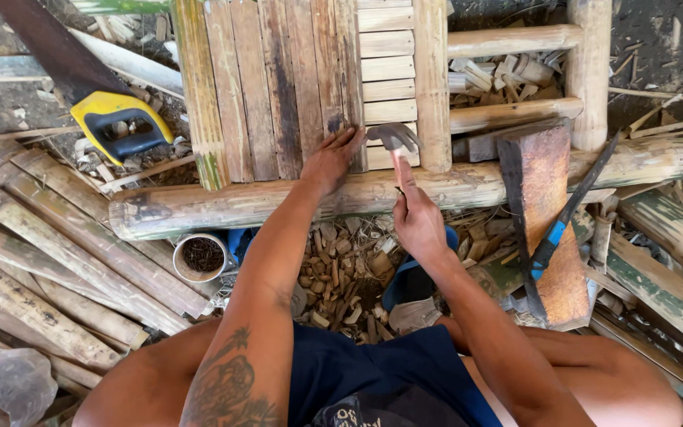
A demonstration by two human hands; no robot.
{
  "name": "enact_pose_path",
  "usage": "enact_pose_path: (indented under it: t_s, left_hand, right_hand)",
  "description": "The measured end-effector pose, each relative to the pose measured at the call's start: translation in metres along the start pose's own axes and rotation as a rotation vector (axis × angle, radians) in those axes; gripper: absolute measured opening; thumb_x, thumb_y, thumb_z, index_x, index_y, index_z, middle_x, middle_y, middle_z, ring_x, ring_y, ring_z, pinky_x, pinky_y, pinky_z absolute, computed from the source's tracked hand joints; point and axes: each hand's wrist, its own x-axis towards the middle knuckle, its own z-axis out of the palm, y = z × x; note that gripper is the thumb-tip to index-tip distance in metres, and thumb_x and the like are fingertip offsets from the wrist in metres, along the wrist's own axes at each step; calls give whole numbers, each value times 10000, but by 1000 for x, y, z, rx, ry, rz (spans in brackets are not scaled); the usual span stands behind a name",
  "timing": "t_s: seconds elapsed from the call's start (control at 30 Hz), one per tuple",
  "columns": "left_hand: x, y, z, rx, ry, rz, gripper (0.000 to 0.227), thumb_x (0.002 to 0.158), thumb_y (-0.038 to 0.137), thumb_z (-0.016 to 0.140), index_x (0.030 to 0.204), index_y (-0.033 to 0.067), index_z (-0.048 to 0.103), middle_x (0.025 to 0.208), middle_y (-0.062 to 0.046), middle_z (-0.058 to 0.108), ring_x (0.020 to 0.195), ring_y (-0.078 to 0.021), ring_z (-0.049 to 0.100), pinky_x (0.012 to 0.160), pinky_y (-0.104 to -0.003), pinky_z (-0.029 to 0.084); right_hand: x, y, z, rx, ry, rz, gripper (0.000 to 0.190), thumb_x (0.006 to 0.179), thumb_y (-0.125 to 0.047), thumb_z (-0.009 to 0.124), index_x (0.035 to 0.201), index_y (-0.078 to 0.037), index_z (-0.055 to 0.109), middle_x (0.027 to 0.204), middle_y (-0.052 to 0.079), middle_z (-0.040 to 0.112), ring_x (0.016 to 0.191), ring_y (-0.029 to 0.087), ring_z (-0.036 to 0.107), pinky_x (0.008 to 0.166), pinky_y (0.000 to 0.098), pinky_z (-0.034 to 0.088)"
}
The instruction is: The person assembles a bamboo structure by placing split bamboo slats into a frame and securing them with a hammer and nails. They repeatedly cut bamboo pieces to size with a hand saw and fit them into the frame.
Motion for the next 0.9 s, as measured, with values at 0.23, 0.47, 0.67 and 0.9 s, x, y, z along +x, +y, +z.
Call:
enact_pose_path:
  t_s: [0.23, 0.47, 0.67, 0.9]
  left_hand:
    - [0, 4, -10, -65, 76, 45, 973, 866, -137, 483, 1643, 272, 63, 1702, -13, 148, 1550, -232, 221, 1281, -417, 157]
    - [-6, 8, -18, 59, -7, 6, 1026, 851, -151, 509, 1646, 301, 44, 1716, 23, 117, 1556, -214, 185, 1283, -468, 66]
    - [-3, 6, -12, 15, -3, 18, 982, 882, -92, 527, 1639, 308, 46, 1703, 1, 125, 1548, -231, 193, 1282, -475, 53]
    - [-2, 2, -9, 18, 70, 43, 1015, 894, -93, 567, 1665, 308, 42, 1731, -2, 177, 1550, -233, 242, 1279, -455, 126]
  right_hand:
    - [1, -13, -11, -89, -181, 72, 729, 1009, -48, 491, 1668, -152, 197, 787, 177, 643, 544, 292, 612, 491, 396, 522]
    - [-1, 1, -5, -216, -381, 149, 709, 1023, -62, 505, 1659, -161, 207, 757, 170, 651, 484, 255, 596, 420, 365, 506]
    - [-21, 21, 13, -178, -122, -106, 752, 951, -69, 584, 1639, -128, 286, 809, 192, 668, 570, 331, 633, 514, 454, 555]
    - [-35, 40, 34, -96, 11, -113, 701, 1028, -94, 541, 1648, -204, 233, 876, 214, 660, 594, 365, 631, 529, 491, 534]
